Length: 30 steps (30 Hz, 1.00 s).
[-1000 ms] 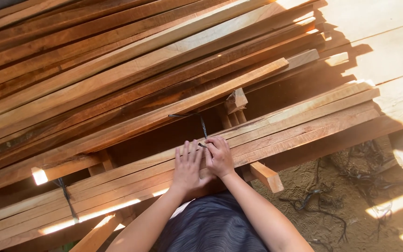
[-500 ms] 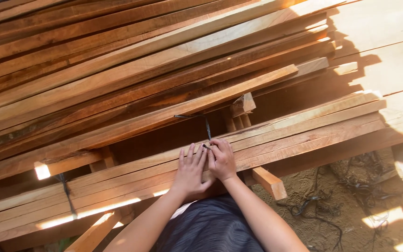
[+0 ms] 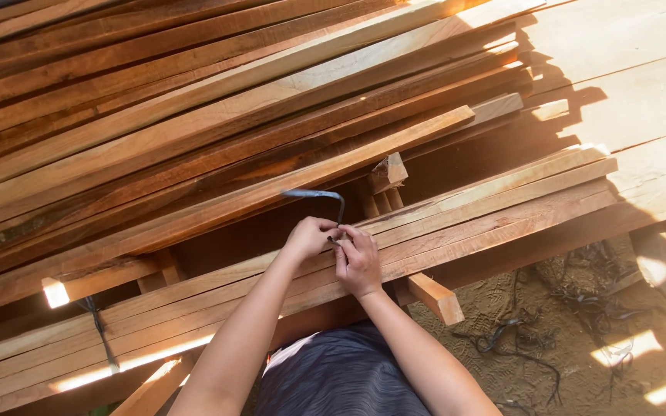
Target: The person ties a stack of wooden planks together using a black strap. They wrap the strap around the planks, pull it tight, and secure it with a knot. The person repeats this process for multiple stacks of wood.
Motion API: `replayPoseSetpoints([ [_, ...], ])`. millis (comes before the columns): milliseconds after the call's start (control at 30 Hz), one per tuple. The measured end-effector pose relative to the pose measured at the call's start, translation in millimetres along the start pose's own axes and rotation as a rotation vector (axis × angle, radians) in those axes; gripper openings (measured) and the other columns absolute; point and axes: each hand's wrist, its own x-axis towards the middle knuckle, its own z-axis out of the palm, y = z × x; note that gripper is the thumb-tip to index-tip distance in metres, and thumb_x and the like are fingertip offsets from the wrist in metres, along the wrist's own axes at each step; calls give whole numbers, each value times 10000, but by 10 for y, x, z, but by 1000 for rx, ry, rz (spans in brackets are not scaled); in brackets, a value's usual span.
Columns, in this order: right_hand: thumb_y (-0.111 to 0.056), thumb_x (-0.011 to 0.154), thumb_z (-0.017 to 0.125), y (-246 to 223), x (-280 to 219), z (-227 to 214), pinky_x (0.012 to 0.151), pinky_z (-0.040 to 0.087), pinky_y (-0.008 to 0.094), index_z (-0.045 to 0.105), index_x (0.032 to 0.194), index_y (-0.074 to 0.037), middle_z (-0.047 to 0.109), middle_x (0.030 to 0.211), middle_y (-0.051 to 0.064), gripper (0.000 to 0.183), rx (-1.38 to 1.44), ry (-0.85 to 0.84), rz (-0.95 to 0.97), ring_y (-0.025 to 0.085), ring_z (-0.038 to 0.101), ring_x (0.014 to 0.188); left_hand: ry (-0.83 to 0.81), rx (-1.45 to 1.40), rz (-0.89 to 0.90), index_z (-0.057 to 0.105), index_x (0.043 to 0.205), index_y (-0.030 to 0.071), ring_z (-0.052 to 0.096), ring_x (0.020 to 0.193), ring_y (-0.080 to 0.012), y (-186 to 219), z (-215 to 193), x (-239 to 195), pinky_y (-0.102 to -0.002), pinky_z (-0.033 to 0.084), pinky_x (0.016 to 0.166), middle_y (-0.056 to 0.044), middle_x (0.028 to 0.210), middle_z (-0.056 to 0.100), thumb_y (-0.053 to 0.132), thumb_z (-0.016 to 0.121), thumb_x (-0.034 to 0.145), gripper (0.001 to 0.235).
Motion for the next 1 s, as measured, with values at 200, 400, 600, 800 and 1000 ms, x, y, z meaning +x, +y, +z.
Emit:
replayPoseSetpoints([
  [200,-184,947,653,-48,46,-32,988,464,381,657,849,-136,685,1169,6,109,-7,-12,9,230,658,1133,104,-190,124,792,1035,239,708,1055,-340,-30,37,-27,-451,550,870,-73,974,775,450,609,977,286],
  [400,-167,924,684,79,-120,125,988,472,400,659,825,-139,669,1029,-6,105,-12,-24,6,227,668,1091,42,-415,84,770,901,174,702,873,-255,-202,314,456,-389,534,820,-60,788,741,384,535,1022,338],
  [600,-161,922,672,77,-69,49,990,466,408,667,807,-139,642,962,-12,117,14,-62,20,232,661,1084,152,-686,-257,741,703,149,652,546,-103,-324,691,967,-237,446,565,43,563,646,375,600,928,349],
  [800,-194,890,658,121,-87,41,1020,424,416,656,781,-168,626,953,-39,112,19,-133,7,207,631,1103,225,-678,-315,754,691,92,671,515,-129,-443,806,1111,-242,428,539,-2,548,637,334,596,918,368],
  [1000,-186,884,648,62,-9,-29,1026,422,413,646,773,-165,633,961,-33,113,58,-175,-66,205,635,1099,213,-582,-355,771,723,119,703,584,-153,-517,805,1222,-263,472,626,-9,549,670,390,581,926,388],
])
